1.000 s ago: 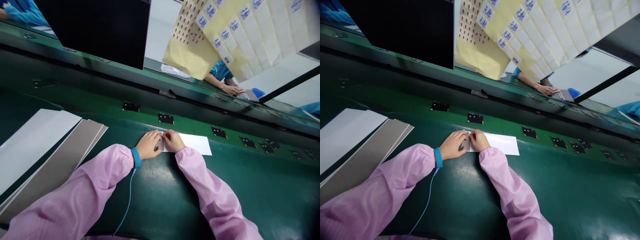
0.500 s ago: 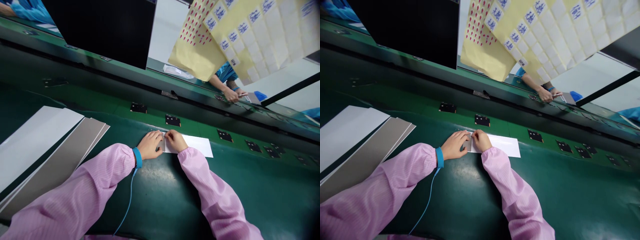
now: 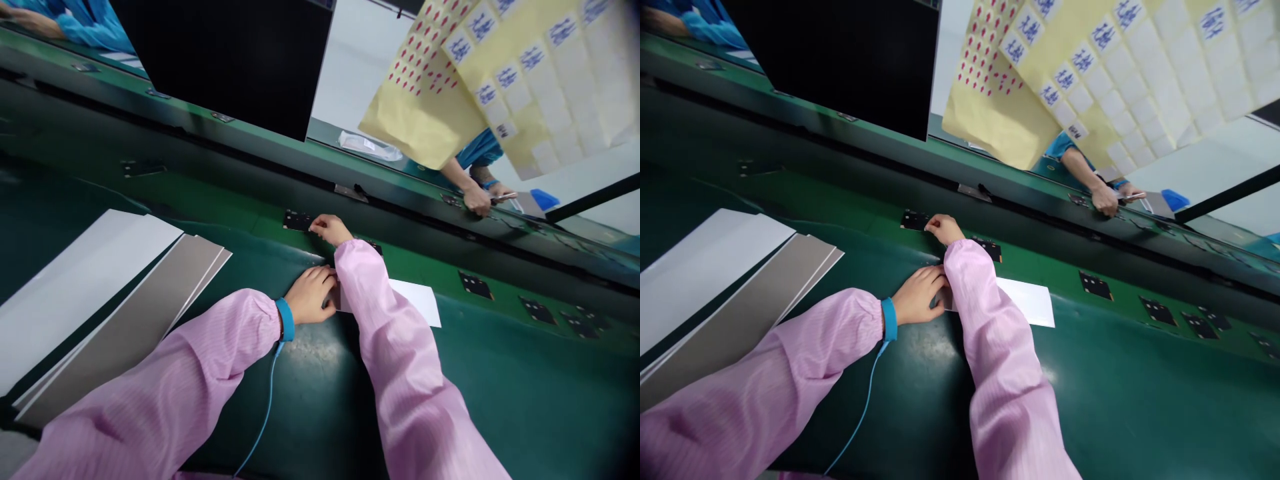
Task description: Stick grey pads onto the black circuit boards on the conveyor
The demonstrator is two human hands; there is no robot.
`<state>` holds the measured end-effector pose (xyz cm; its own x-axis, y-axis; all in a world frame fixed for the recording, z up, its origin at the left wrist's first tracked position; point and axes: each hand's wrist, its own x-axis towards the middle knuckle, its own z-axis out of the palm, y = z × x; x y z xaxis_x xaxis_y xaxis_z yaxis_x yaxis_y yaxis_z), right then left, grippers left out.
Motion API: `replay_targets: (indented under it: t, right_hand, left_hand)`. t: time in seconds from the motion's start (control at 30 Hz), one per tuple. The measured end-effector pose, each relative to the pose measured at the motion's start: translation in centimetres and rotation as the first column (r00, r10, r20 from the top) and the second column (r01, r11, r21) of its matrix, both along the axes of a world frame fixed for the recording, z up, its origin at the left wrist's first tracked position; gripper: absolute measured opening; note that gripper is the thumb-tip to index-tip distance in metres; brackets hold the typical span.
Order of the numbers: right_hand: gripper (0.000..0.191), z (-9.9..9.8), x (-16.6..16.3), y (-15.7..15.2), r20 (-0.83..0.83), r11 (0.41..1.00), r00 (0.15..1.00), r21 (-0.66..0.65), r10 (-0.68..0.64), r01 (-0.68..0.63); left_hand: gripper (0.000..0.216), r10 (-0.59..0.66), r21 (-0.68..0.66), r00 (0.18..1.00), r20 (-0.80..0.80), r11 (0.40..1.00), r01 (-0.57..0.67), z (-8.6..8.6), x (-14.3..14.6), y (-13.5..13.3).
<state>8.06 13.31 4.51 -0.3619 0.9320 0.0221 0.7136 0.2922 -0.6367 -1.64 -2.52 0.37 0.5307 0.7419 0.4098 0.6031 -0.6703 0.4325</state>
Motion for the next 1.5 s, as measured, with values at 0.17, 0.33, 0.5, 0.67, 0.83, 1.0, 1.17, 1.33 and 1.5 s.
replay_targets:
  t: [0.17,0.33,0.5,0.67,0.83,1.0,1.17,1.33,1.5]
  right_hand:
    - [0.008,-0.7,-2.4,2.9,0.051,0.997,0.996,-0.019,-0.071,0.072]
    - [0.011,-1.7,-2.1,4.1,0.107,0.993,0.99,-0.054,-0.097,0.103]
    - [0.011,-2.1,-1.5,4.6,0.16,0.994,0.982,-0.043,-0.095,0.104]
    - [0.012,-1.9,-0.6,4.5,0.205,0.993,0.974,-0.052,-0.092,0.105]
    - [0.012,-1.9,0.1,4.3,0.238,0.988,0.962,-0.041,-0.135,0.149]
    - [0.011,-2.1,0.9,4.1,0.277,0.986,0.948,-0.016,-0.155,0.166]
    - [0.024,-2.1,1.7,1.9,0.329,0.969,0.921,0.198,-0.21,0.15]
    - [0.038,-2.6,2.5,-1.0,0.508,0.952,0.853,0.303,-0.12,-0.046]
    - [0.054,-2.6,4.4,-1.0,0.491,0.965,0.87,0.247,-0.045,-0.089]
  left_hand:
    - [0.041,0.01,-0.005,0.999,-0.04,1.0,-0.01,-0.1,0.0,0.2]
    - [0.041,0.016,-0.011,0.999,-0.048,1.0,-0.017,0.0,0.0,0.2]
    - [0.038,0.03,-0.006,0.998,-0.057,1.0,-0.03,0.2,0.0,0.2]
    - [0.031,0.022,-0.007,0.999,-0.045,1.0,-0.023,0.2,0.1,0.2]
    - [0.032,0.016,-0.016,0.999,-0.032,1.0,-0.016,0.1,0.1,0.2]
    - [0.033,0.016,-0.012,0.999,-0.029,1.0,-0.017,0.0,0.1,0.1]
    - [0.032,0.023,-0.012,0.999,-0.033,1.0,-0.023,0.1,0.0,0.1]
    - [0.032,0.019,-0.009,1.0,-0.021,1.0,-0.019,0.1,0.0,0.0]
    - [0.031,0.015,-0.01,1.0,-0.009,1.0,-0.015,-0.1,0.0,-0.1]
